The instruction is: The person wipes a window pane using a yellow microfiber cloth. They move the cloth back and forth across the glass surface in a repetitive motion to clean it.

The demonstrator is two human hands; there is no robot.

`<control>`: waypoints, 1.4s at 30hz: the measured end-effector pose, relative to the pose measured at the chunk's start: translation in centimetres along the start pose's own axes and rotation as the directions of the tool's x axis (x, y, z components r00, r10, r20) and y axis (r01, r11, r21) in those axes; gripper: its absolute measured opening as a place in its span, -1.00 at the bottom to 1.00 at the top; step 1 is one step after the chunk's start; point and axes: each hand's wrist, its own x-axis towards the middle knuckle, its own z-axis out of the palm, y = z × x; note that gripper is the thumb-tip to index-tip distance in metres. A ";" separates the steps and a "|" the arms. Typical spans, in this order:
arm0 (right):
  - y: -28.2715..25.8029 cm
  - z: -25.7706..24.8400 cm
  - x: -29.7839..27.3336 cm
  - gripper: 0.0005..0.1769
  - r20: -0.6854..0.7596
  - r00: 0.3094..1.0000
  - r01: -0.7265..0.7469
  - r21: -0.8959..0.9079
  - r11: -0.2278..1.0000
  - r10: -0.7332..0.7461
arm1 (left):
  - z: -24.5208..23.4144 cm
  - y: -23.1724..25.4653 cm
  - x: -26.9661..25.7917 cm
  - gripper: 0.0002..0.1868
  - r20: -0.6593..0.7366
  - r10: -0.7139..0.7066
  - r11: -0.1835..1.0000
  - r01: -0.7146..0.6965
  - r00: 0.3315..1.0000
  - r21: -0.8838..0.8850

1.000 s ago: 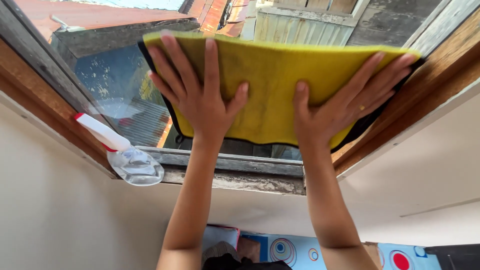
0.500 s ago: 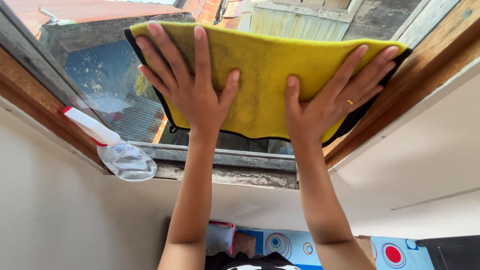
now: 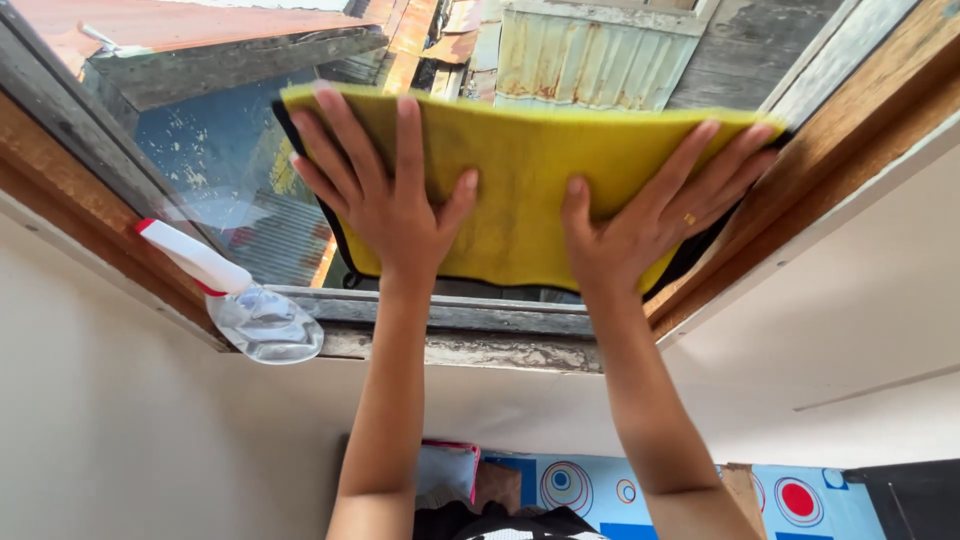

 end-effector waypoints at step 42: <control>-2.4 0.6 1.1 0.15 0.010 0.992 -0.123 -0.005 0.992 0.123 | -0.4 0.7 1.4 -0.23 -0.016 -0.053 0.998 0.052 0.998 -0.043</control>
